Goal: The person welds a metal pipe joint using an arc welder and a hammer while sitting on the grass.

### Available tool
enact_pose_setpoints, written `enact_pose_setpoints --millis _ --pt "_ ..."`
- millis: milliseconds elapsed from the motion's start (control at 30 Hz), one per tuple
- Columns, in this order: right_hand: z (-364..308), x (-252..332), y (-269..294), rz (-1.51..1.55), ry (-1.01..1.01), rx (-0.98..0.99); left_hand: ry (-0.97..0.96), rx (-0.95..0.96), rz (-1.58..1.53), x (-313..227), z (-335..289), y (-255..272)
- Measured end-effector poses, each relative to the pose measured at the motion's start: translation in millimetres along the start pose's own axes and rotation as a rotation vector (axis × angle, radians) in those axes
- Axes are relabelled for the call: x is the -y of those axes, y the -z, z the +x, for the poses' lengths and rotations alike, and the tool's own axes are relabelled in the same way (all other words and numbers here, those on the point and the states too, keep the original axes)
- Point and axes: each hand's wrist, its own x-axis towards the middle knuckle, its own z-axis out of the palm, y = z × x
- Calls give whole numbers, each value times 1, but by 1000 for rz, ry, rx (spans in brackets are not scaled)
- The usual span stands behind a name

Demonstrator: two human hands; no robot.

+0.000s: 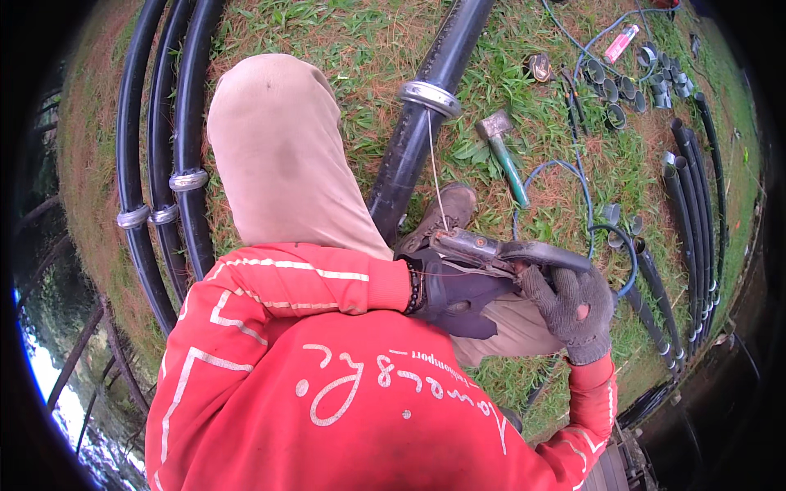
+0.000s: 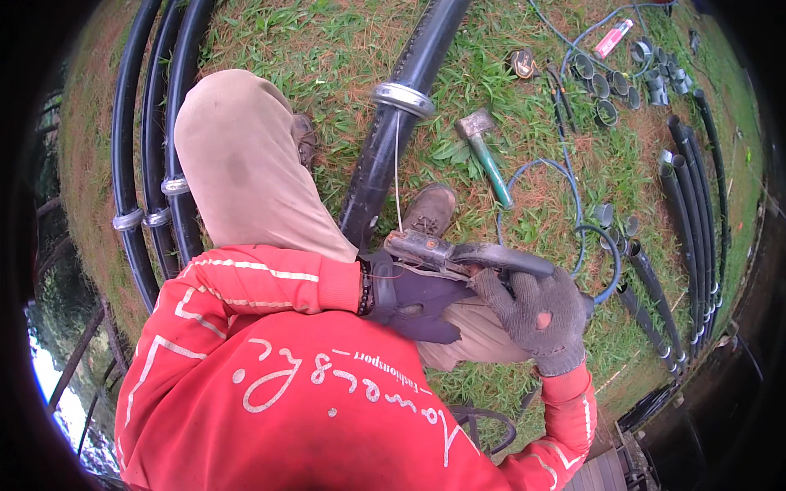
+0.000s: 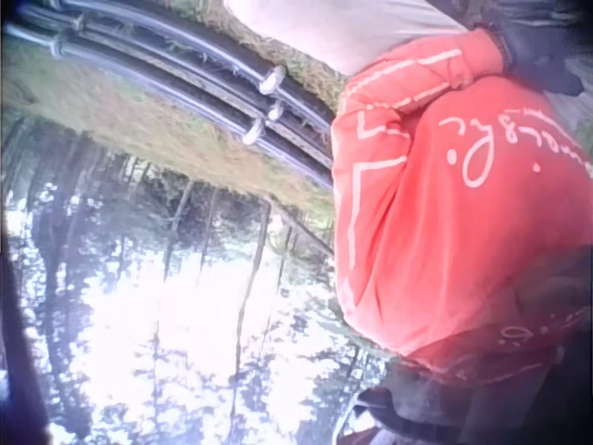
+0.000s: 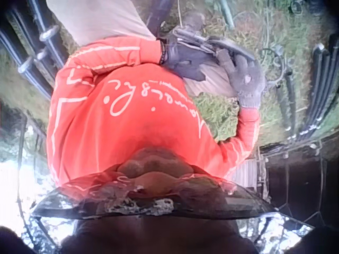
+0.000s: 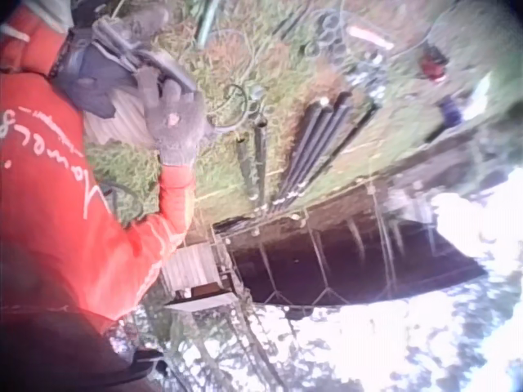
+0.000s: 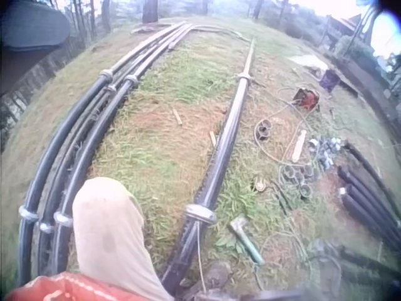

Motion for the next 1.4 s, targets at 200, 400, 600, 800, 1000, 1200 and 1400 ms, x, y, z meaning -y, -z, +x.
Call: enact_pose_setpoints --millis 200,400,600,800,1000,1200,1400 --pt "-4 -77 2 591 -711 -249 -118 -89 -80 17 -4 -13" --pt "-34 -61 -5 520 -765 -520 -157 -82 -89 17 -7 -6" --pt "-34 -19 -15 -112 -107 -220 21 -10 -217 -6 0 13" --pt "-22 -11 -24 -73 -135 -117 -124 -188 -4 5 3 -3" --pt "-17 -11 -37 -83 -172 -122 45 -50 -149 7 3 0" --pt "-26 -11 -32 -82 -283 -70 -82 -102 -324 -5 3 16" --pt "-31 -11 -32 -75 -268 -97 68 45 -257 -10 2 22"
